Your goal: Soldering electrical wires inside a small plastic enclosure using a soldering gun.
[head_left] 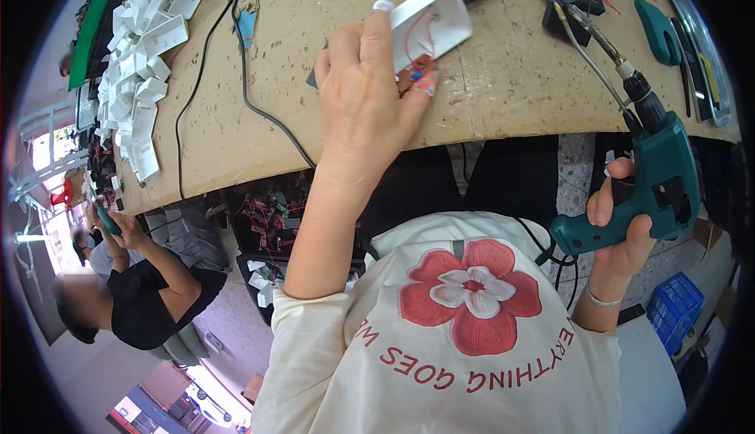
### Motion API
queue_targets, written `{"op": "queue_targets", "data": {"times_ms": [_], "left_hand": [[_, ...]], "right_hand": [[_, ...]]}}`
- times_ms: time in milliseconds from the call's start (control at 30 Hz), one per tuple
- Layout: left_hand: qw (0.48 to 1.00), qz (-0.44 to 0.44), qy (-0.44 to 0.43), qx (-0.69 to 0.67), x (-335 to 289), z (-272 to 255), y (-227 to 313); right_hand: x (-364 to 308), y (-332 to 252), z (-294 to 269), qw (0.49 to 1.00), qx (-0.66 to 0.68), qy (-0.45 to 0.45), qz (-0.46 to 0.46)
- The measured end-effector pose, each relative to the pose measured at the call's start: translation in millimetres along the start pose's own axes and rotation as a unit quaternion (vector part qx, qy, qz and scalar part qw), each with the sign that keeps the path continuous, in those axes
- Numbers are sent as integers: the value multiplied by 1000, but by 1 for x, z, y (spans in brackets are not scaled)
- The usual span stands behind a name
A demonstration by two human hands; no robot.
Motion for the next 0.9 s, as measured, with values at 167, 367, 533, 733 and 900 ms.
{"op": "queue_targets", "data": {"times_ms": [167, 367, 533, 733, 900], "left_hand": [[996, -52, 67, -30, 3, -18, -38], [930, -184, 297, -112, -4, -137, -147], [901, -163, 373, -148, -4, -208, -167], [978, -193, 69, -46, -10, -108, -195], [996, -55, 31, 69, 6, -93, -153]], "right_hand": [[-2, 2, -6, 1000, -9, 19, -2], [-1, -1, -6, 1000, -6, 22, -7], [0, -2, -10, 999, -2, 33, -17], [1, -4, -11, 999, -8, 32, -23], [4, -5, -7, 999, -22, 28, -19]]}}
Point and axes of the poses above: each hand's wrist, its own x-axis towards the middle knuckle, its own z-axis out of the palm, y = z × x, the point moved 9 cm from there along x, towards the middle knuckle, and after that the axes turned 4 degrees about x, right-handed, at the moved point
